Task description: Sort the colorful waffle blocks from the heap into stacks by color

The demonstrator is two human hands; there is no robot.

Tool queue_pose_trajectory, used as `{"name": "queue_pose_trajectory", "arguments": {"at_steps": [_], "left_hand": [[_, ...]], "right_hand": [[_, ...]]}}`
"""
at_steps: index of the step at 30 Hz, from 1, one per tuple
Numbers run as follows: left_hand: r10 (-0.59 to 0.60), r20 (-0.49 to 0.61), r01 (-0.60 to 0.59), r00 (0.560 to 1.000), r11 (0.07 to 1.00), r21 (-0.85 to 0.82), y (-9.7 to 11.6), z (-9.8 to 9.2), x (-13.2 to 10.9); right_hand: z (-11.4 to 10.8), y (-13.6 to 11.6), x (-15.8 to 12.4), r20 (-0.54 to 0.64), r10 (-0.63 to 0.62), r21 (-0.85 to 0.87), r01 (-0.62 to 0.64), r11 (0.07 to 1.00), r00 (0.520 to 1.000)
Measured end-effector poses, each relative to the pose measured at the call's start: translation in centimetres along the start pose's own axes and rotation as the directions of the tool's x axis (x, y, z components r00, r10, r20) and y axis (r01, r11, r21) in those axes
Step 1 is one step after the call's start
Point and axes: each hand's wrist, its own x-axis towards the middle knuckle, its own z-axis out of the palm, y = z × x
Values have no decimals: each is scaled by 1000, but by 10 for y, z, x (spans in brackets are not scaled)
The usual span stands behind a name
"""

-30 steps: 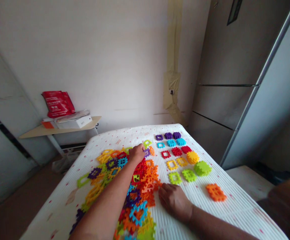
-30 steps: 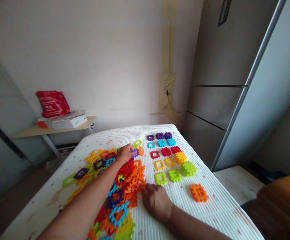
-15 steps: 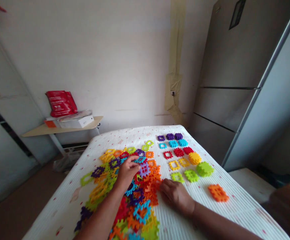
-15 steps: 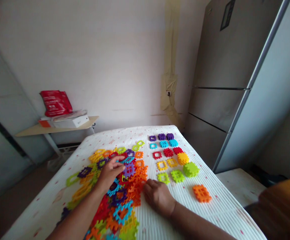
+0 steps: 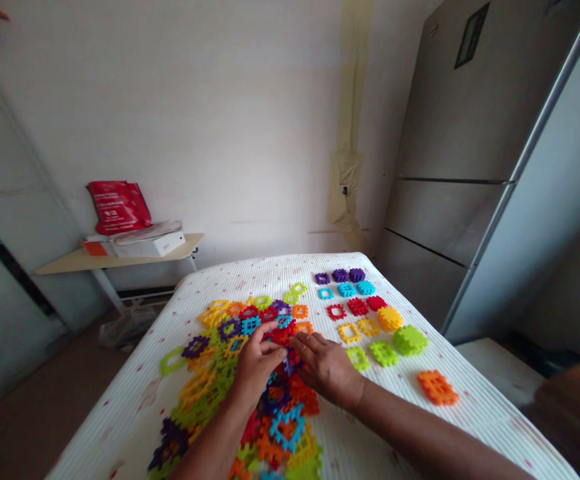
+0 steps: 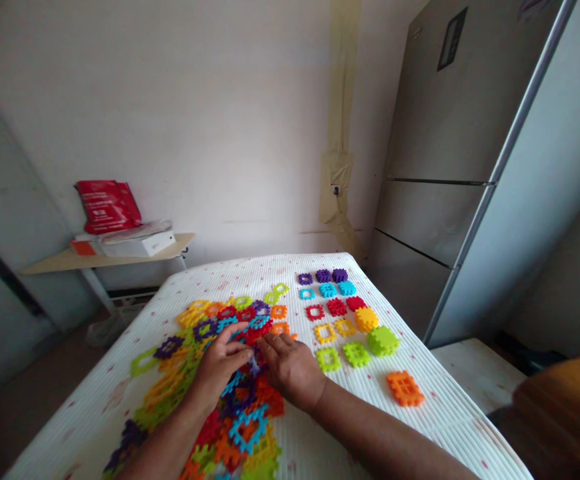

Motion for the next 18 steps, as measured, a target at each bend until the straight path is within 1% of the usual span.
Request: {"name": "queue_pose_trajectory", "arguments": {"at_steps": [7,9,11,13,15,17,18], "left_hand": [[-2,-8,2,1000,1000,-10,-6,-2,0],[-7,8,7,1000,1000,2,-5,-3,0],[-3,22,2,1000,999,44,-1,-8,-2],[37,14,-39,999,991,131,7,-17,-5],[113,-12,-106,994,963,249,19,-32,-8],[183,-64,-147,981,918,369,30,-53,-10],[213,-121,-143,970,893,426,34,-66,-11]], "right_hand": [[4,0,0,-35,-61,-50,59,997,998],[3,1,1,-38,-96,-62,94,994,995],[-2,9,4,-25,-118,-54,117,992,993],[-9,26,8,-12,-95,-32,95,995,995],[-16,52,15,-13,-24,-23,24,999,1000],[-22,82,22,-11,50,-46,-50,998,999],[-24,97,25,-4,81,-67,-81,994,997]]}}
